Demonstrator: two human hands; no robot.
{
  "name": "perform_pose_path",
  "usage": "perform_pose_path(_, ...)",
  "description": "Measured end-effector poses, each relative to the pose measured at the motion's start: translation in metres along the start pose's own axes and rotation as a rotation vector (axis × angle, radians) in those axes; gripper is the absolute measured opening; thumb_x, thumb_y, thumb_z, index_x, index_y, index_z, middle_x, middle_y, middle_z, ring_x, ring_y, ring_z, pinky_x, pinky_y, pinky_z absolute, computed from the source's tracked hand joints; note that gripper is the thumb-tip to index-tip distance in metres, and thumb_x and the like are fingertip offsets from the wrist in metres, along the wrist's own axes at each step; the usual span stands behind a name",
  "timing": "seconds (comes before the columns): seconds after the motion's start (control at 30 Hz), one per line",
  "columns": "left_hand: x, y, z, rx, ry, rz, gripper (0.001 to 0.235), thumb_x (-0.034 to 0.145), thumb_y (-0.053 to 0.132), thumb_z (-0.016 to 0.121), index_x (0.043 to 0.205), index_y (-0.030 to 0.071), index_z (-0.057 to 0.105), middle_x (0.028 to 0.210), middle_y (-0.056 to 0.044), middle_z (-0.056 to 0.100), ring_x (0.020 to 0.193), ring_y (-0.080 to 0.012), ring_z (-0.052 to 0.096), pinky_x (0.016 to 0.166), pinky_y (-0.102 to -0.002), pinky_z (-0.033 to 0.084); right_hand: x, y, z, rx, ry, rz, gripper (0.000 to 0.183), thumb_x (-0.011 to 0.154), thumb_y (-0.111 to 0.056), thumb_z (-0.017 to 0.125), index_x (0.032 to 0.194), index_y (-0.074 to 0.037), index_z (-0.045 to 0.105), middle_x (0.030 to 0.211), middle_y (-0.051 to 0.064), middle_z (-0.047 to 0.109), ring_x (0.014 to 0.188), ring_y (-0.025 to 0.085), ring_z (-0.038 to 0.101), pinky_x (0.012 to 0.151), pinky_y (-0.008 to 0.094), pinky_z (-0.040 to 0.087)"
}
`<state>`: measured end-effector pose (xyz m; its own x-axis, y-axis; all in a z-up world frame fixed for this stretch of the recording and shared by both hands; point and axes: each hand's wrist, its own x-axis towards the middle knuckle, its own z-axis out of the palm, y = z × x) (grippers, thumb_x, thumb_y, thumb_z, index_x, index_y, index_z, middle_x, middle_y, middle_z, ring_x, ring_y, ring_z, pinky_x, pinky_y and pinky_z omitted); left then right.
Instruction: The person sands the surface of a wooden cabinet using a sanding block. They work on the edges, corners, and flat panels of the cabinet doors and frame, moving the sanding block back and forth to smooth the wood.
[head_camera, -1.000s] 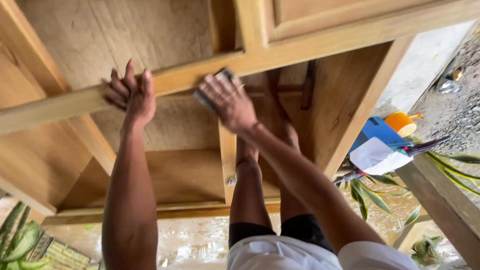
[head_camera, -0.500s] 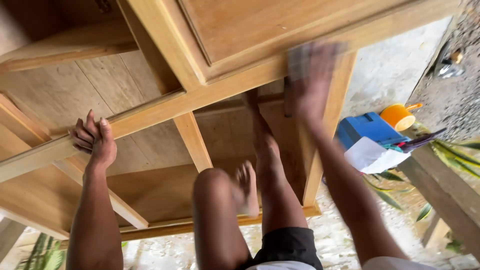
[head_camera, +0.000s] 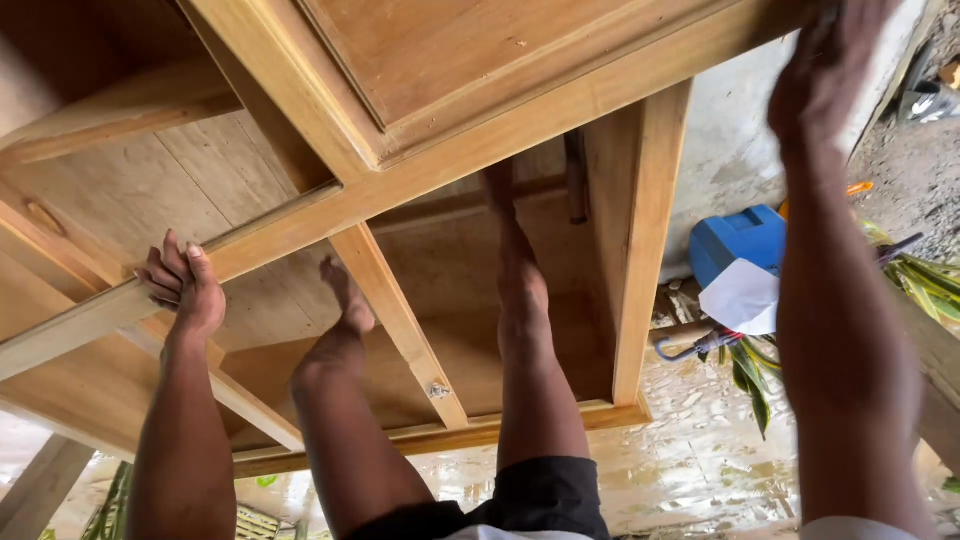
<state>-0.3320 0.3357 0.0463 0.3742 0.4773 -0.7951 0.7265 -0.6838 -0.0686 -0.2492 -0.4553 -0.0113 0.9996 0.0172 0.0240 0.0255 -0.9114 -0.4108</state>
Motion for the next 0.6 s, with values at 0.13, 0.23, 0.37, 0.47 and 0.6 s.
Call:
perform_pose_path(0.13,0.046,-0.05,0.029,0.034,0.116,0.017,0.082,0.103,0.071,0.017,0.175,0.032,0.017,0.182,-0.012,-0.003,0.163,-0.0424,-0.019,0.13,-0.063,-0.006,-0.058,-0.18,0.073,-0.011,-0.204,0.044,0.06,0.116,-0.025,0.052,0.171,-0.004,0.043,0.173,0.025,0.037,0.161,0.047,0.02,0.132,0.068,0.008)
perform_pose_path(0.23,0.044,-0.056,0.025,0.077,0.143,0.105,0.08,0.11,0.075,0.013,0.178,0.034,0.013,0.182,-0.012,-0.005,0.161,-0.044,-0.023,0.128,-0.068,-0.012,-0.088,-0.366,0.165,0.042,-0.439,-0.118,0.072,0.106,-0.036,0.054,0.172,-0.013,0.039,0.174,0.02,0.035,0.16,0.049,0.029,0.128,0.069,0.022)
perform_pose_path(0.37,0.057,-0.072,0.032,0.077,0.063,0.309,0.069,0.117,0.07,0.02,0.176,0.033,0.017,0.178,-0.013,0.002,0.16,-0.048,-0.019,0.124,-0.075,-0.014,-0.104,-0.408,0.169,0.032,-0.369,-0.372,0.07,0.107,-0.021,0.055,0.174,-0.027,0.038,0.18,-0.002,0.036,0.165,0.023,0.033,0.136,0.039,0.029)
perform_pose_path(0.47,0.032,-0.081,0.011,0.142,0.336,0.684,0.066,0.118,0.053,0.044,0.174,0.02,0.035,0.178,-0.017,0.022,0.163,-0.0442,0.014,0.134,-0.065,0.005,-0.087,-0.288,0.119,-0.03,-0.683,-0.016,0.123,0.072,-0.005,0.073,0.18,-0.019,0.016,0.187,0.01,0.011,0.171,0.036,0.003,0.134,0.063,-0.004)
perform_pose_path(0.6,0.065,-0.184,0.006,0.061,0.476,0.512,0.064,0.124,0.047,0.041,0.181,0.019,0.031,0.183,-0.02,-0.002,0.171,-0.0414,0.0,0.138,-0.062,0.001,-0.081,-0.272,0.108,0.012,-0.205,-0.155,0.062,0.112,0.0,0.052,0.173,0.011,0.047,0.176,0.034,0.031,0.161,0.057,0.02,0.131,0.075,0.015)
